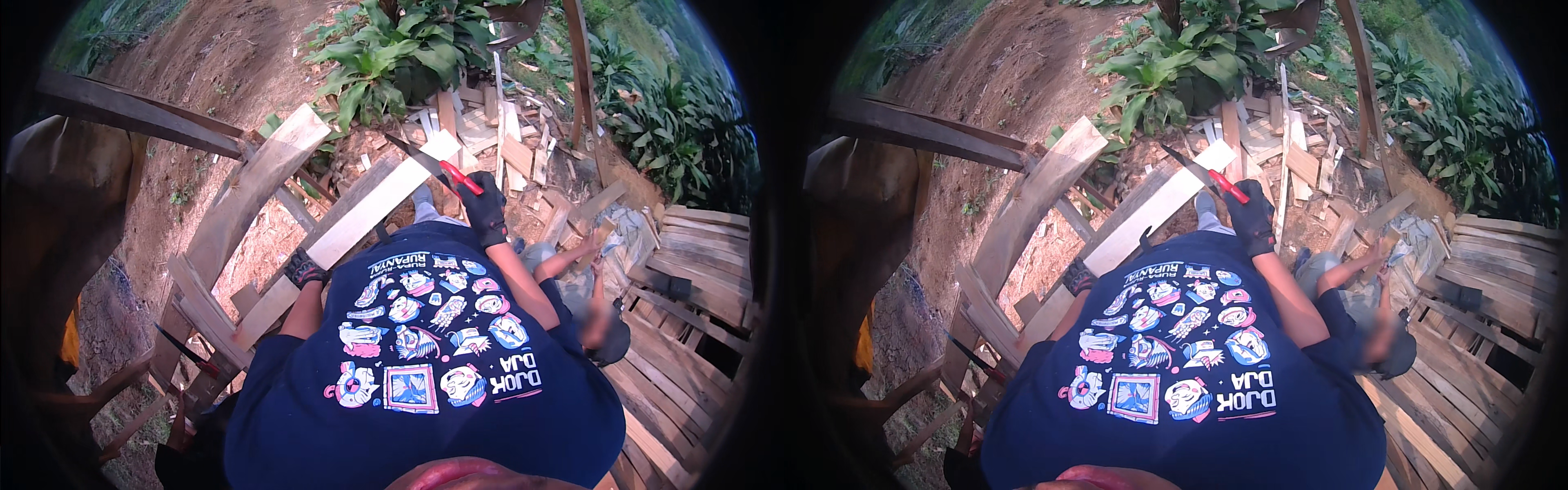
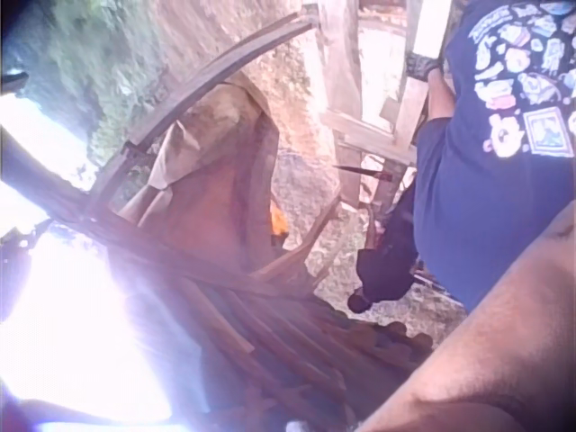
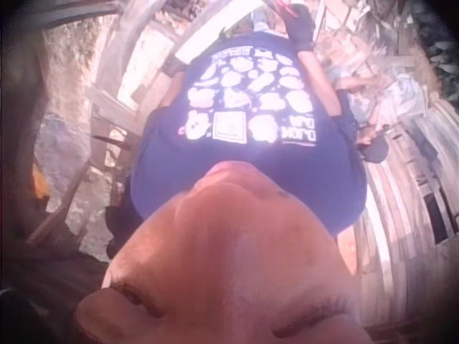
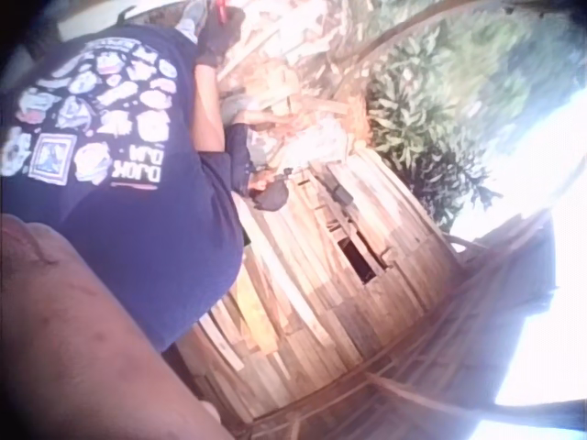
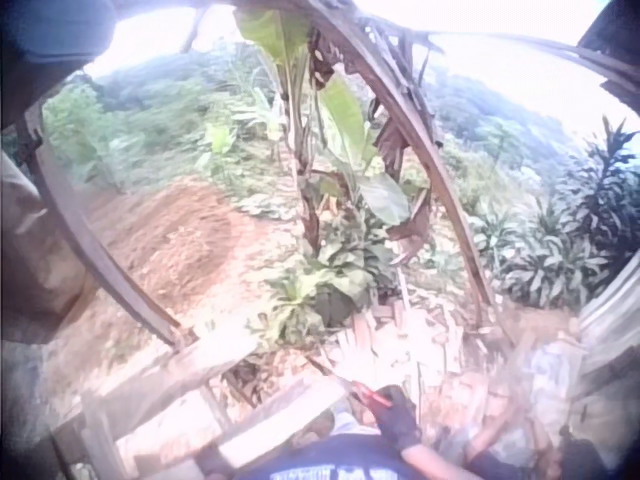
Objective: The person uses a hand saw to cut a long wooden plank resting on a wooden frame. After sawing through the plank, the person lifts the cut piece and places it on a nearby pile of wood.
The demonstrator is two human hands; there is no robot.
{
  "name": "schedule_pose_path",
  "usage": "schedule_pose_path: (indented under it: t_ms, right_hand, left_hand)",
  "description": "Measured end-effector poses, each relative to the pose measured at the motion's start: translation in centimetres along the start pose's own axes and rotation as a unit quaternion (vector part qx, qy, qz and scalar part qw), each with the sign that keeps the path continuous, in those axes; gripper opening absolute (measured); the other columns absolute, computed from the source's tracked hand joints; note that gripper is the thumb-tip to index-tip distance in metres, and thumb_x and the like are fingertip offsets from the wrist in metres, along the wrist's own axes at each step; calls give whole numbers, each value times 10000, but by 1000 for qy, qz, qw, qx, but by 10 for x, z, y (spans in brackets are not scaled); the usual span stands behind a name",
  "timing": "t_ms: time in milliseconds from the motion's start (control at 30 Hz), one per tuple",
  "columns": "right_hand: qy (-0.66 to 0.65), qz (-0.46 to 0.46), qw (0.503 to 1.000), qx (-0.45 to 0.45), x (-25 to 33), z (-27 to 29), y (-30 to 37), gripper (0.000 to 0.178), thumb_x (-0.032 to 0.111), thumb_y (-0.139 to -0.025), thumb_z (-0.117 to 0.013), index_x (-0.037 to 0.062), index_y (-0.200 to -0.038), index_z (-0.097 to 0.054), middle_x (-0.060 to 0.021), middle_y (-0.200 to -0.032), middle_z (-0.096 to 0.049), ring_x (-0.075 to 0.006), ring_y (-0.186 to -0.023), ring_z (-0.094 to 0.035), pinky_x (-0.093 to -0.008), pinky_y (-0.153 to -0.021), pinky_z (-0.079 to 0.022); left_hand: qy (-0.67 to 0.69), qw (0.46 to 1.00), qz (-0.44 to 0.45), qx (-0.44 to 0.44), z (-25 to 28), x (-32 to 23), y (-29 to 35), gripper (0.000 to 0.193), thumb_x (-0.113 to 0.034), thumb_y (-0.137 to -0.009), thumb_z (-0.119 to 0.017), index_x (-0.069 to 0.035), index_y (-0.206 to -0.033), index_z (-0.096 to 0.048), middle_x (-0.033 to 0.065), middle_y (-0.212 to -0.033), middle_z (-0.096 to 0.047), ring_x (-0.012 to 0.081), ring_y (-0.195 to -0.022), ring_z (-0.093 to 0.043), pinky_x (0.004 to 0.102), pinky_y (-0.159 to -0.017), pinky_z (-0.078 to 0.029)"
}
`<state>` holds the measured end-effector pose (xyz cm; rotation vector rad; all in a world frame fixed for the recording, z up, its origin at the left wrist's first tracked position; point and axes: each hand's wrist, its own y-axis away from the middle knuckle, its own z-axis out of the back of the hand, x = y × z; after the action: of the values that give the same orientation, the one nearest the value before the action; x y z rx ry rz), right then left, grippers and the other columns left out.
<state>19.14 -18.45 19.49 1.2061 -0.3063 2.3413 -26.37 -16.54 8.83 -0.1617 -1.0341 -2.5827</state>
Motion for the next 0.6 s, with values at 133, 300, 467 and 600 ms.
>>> schedule_pose_path:
  t_ms: [133, 300, 467, 600]
  right_hand:
    - [1, -6, 999, 43, -7, -3, -2, 372, 372, -945, -808, 61, -1095, -669, -116, -926, -720, -257, -830, -721, -419, -727, -555]
    - [22, -12, 996, 91, -6, 2, 0, 448, 331, -990, -766, 55, -1315, -627, -121, -1024, -724, -270, -907, -722, -430, -800, -558]
    - [-21, 105, 985, 134, -9, -3, -2, 667, 324, -1027, -713, 69, -1598, -479, -169, -1277, -723, -315, -1155, -733, -446, -999, -561]
    - [39, 101, 964, 241, 12, 7, 3, 616, 292, -1046, -686, 66, -1586, -493, -222, -1407, -672, -393, -1277, -684, -462, -1070, -548]
  left_hand:
    - [10, 999, 48, 22, 4, -13, 0, 1156, -542, -755, -854, -90, -1670, -313, 193, -1619, -423, 364, -1557, -378, 548, -1302, -284]
    - [20, 995, 81, 50, 16, -25, -2, 1153, -524, -752, -856, -76, -1667, -315, 198, -1621, -421, 365, -1558, -379, 540, -1298, -300]
    - [15, 998, -61, 18, 27, -50, -28, 1119, -444, -738, -862, -31, -1637, -340, 210, -1595, -436, 378, -1540, -402, 500, -1273, -365]
    - [29, 964, -250, -91, 42, -107, -18, 1193, -444, -707, -896, -37, -1657, -299, 233, -1682, -376, 421, -1573, -352, 512, -1317, -285]
